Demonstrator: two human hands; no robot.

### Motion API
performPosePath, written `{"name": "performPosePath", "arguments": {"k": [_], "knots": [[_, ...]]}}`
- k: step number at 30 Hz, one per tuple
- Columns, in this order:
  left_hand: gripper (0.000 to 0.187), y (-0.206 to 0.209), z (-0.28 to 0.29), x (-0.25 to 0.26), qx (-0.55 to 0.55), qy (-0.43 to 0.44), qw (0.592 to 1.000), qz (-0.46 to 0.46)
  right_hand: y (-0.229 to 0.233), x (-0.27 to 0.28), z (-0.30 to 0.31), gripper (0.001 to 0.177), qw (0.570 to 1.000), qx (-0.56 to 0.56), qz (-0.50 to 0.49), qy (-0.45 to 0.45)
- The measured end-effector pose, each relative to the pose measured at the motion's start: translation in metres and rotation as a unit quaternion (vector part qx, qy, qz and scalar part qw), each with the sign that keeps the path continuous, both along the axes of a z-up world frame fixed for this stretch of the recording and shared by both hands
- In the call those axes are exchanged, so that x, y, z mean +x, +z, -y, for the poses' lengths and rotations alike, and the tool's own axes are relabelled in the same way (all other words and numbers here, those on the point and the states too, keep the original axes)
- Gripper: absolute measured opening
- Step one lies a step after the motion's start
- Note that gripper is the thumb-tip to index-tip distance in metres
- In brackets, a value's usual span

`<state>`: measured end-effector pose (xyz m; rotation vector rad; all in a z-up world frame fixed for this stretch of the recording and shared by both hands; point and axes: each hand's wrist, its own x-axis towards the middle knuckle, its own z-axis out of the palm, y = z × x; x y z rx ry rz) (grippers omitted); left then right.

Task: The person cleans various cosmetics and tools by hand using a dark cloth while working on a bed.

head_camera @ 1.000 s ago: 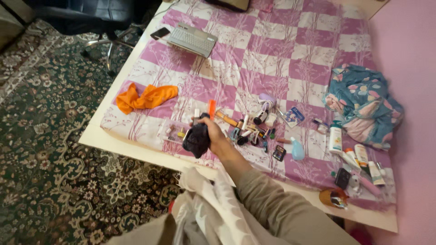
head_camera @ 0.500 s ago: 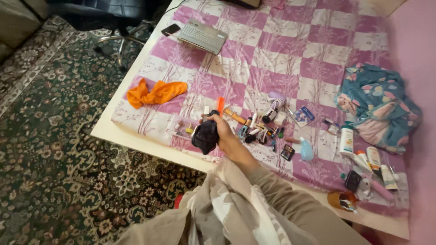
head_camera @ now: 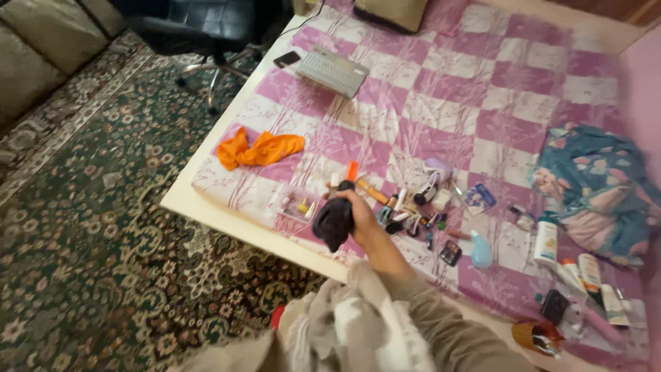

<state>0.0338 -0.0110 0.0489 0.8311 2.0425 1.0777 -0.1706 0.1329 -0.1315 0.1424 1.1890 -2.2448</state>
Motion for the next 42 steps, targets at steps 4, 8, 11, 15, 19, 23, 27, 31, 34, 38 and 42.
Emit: {"name": "performPosePath", "arguments": {"k": [4,8,11,15,19,23,27,31,34,38,42], "knots": [[0.034,0.013,-0.019,-0.018,0.039,-0.025,0.999,0.014,0.042,0.021,-0.003,0.035,0.997,-0.005,-0.077,0.004],[0.033,-0.03,0.04,-0.07,0.116,0.254,0.959,0.046,0.077,0.031,-0.001,0.036,0.99,0.045,-0.13,-0.003],[0.03,-0.056,0.045,-0.101,0.216,0.45,0.867,0.006,0.088,0.041,0.005,0.039,0.96,0.043,-0.276,-0.032],[0.032,-0.061,0.023,-0.121,0.402,0.505,0.763,-0.019,0.105,0.046,0.018,0.033,0.917,0.121,-0.375,-0.051],[0.034,-0.045,0.011,-0.116,0.456,0.522,0.721,0.011,0.129,0.073,0.017,0.033,0.848,0.249,-0.457,-0.099],[0.037,-0.037,0.01,-0.109,0.553,0.507,0.646,0.143,0.155,0.074,0.001,0.051,0.865,0.284,-0.364,-0.198],[0.037,-0.052,0.002,-0.098,0.564,0.484,0.65,0.158,0.169,0.079,-0.004,0.043,0.736,0.377,-0.499,-0.259],[0.032,-0.04,-0.017,-0.087,0.596,0.501,0.592,0.207,0.171,0.103,0.025,0.026,0.631,0.39,-0.62,-0.256],[0.041,-0.028,-0.01,-0.084,0.569,0.558,0.556,0.234,0.173,0.124,0.03,0.025,0.61,0.4,-0.651,-0.211],[0.037,-0.049,0.004,-0.082,0.595,0.516,0.587,0.188,0.178,0.12,0.026,0.018,0.62,0.344,-0.666,-0.231],[0.034,-0.07,0.011,-0.075,0.586,0.504,0.606,0.187,0.182,0.114,0.023,0.016,0.643,0.368,-0.619,-0.259]]}}
